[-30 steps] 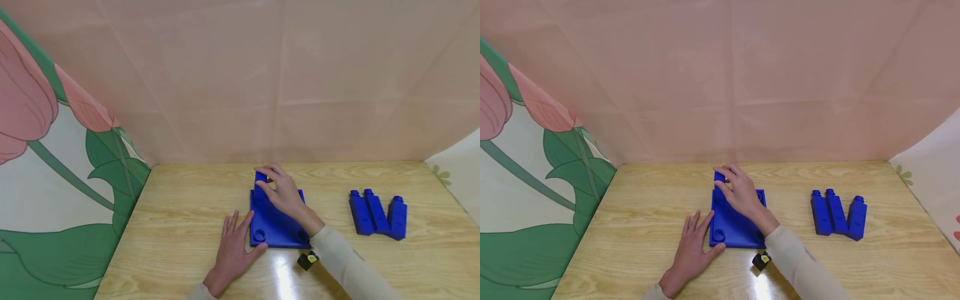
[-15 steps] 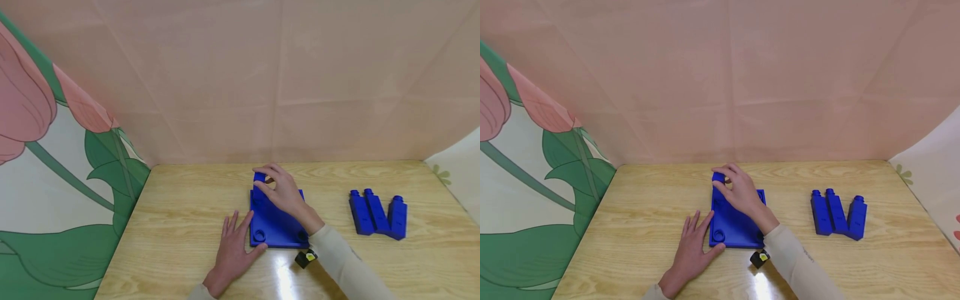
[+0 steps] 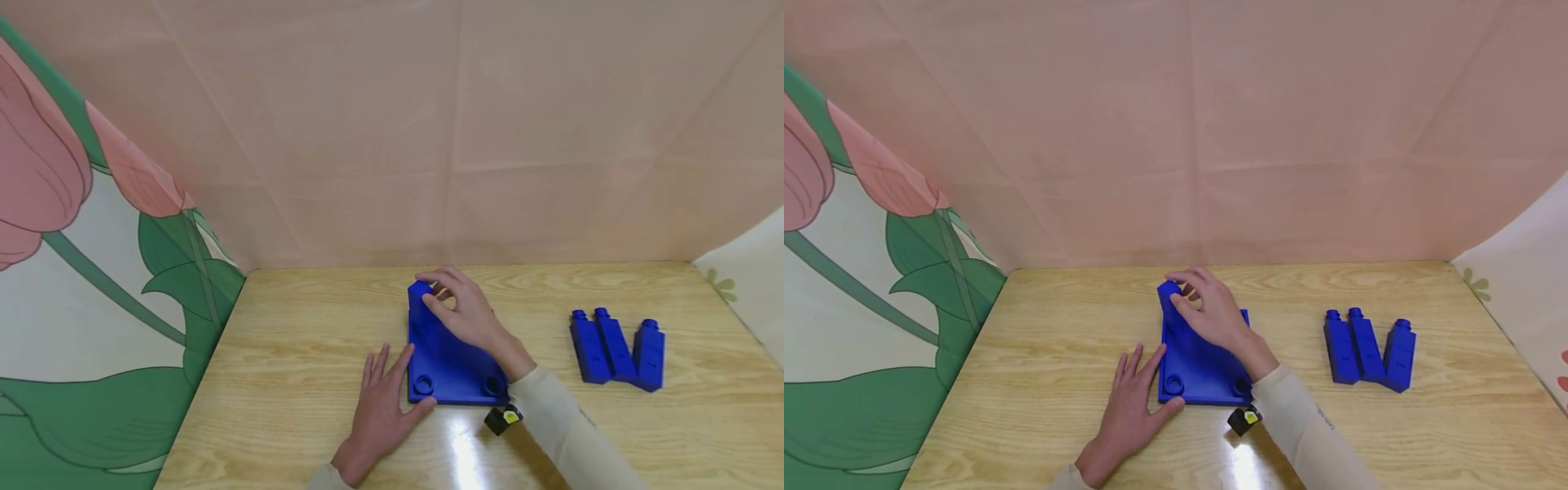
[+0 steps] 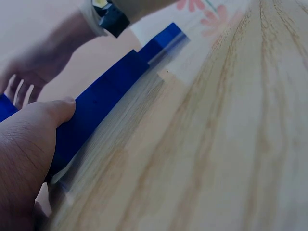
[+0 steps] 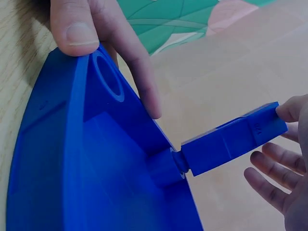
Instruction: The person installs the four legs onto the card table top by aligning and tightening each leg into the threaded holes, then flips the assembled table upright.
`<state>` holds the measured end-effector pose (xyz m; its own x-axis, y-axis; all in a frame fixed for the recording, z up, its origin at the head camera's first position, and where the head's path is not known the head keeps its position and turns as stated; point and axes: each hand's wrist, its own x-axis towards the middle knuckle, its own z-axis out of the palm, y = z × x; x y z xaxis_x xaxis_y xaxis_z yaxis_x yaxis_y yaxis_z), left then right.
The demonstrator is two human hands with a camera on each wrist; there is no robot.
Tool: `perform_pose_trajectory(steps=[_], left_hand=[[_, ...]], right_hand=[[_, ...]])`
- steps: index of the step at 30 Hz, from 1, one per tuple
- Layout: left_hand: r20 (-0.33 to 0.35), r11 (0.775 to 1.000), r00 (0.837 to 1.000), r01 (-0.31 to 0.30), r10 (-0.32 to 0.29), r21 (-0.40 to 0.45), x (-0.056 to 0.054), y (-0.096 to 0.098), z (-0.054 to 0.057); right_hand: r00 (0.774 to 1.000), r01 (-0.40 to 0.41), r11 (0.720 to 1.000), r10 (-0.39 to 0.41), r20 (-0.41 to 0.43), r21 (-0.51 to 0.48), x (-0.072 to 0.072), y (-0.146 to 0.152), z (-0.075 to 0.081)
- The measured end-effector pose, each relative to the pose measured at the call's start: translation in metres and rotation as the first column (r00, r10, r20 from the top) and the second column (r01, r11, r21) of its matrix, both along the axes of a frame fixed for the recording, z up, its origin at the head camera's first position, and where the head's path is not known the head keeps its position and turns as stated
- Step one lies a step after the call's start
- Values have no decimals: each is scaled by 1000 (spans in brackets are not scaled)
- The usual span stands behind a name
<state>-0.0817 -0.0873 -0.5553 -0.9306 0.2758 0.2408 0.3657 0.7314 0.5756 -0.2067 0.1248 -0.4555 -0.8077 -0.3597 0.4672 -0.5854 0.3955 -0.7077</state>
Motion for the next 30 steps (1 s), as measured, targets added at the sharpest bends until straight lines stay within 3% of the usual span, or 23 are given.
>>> perform_pose_trajectory(steps=[12,16,23,26,30], left_hand=[[-19,1000,1000,-3,3,-10,0,1,-1],[-15,1000,1000,-4,4,-14,0,1,-1],[-14,1000,1000,-1,1,-6,1,0,0],[-19,1000,1000,2,-2,5,1,0,1],[-18,1000,1000,6,-6,9,1,0,1]], right_hand=[[991,110,994,-111,77,16,1,-3,-4],[996,70,997,-72,51,29,0,0,-4],[991,-126,991,124,46,43,-3,6,-5],[989,-137,990,135,60,43,-3,5,-6],[995,-88,996,87,42,29,-5,4,-6]])
